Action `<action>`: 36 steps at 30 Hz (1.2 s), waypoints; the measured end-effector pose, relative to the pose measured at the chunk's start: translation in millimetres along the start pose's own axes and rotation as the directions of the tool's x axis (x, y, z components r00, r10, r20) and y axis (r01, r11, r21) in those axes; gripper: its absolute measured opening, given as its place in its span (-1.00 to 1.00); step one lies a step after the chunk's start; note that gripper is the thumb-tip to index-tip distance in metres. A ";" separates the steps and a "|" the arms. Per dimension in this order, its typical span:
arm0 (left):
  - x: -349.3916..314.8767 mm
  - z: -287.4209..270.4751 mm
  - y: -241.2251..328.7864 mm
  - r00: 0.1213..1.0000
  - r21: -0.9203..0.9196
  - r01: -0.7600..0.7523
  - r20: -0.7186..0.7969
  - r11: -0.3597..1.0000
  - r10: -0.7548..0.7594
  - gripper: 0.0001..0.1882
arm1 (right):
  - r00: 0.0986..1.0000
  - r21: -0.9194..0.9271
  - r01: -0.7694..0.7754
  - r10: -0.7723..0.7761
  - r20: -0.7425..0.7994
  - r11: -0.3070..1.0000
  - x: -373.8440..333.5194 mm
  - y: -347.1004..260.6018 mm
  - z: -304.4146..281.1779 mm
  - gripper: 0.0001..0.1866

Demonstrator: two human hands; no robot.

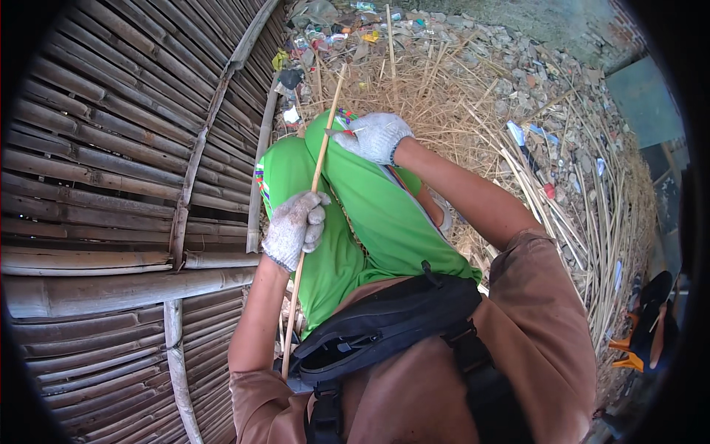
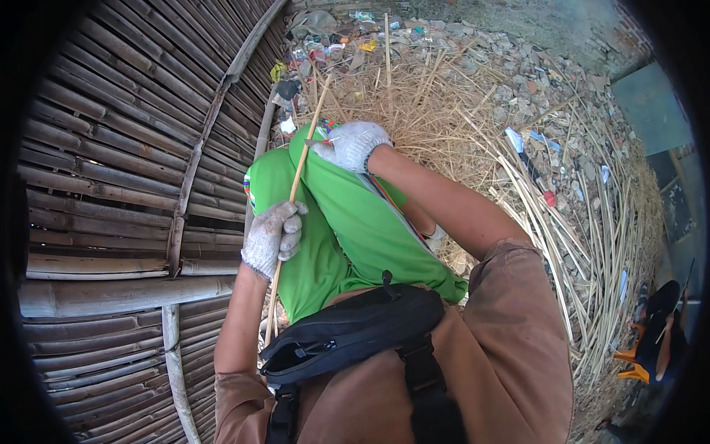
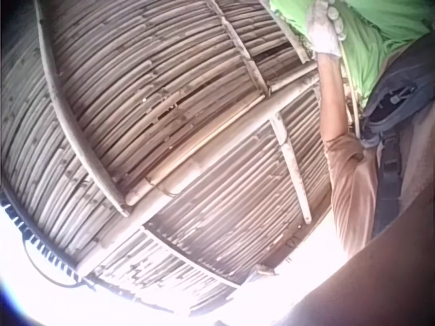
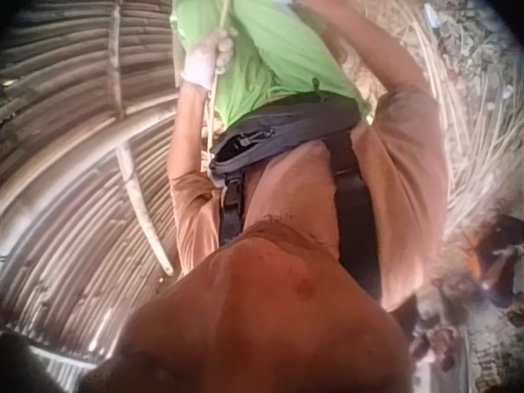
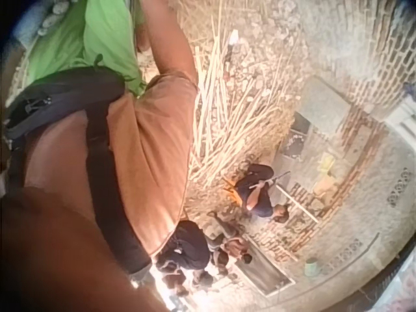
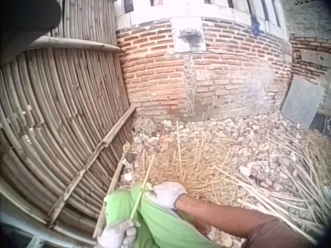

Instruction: The person whittles the tip of a bamboo stick using a small red knife.

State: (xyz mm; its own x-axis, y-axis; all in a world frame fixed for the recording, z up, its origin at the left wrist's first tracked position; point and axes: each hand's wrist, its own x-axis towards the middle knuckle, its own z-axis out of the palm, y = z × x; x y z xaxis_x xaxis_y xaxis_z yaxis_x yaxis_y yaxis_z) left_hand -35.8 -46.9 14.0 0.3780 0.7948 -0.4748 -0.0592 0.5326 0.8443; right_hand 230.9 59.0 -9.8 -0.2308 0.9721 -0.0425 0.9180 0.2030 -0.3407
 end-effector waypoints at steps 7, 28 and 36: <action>-48.8 -1.7 -16.3 0.996 0.040 0.048 -0.078 0.998 -0.044 -0.69 | 1.000 0.027 -0.011 0.011 0.004 1.000 -8.2 -0.2 -2.2 -0.10; -177.3 -21.9 -76.9 0.986 0.169 0.003 -0.162 0.986 0.025 -0.67 | 0.999 -0.007 -0.038 0.038 -0.006 0.999 -11.2 -5.7 0.0 -0.20; -142.1 -1.9 -70.2 0.969 0.483 0.011 -0.223 0.876 0.110 -0.63 | 0.999 0.000 -0.020 0.020 -0.048 1.000 -10.8 -1.4 2.8 -0.27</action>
State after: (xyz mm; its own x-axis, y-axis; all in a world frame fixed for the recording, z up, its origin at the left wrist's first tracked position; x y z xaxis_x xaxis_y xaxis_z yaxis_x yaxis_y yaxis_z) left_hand -87.2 -196.7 21.7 0.1533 0.8934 -0.4222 0.3983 0.3352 0.8538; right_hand 231.3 47.9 -11.5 -0.1969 0.9804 -0.0043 0.9222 0.1837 -0.3403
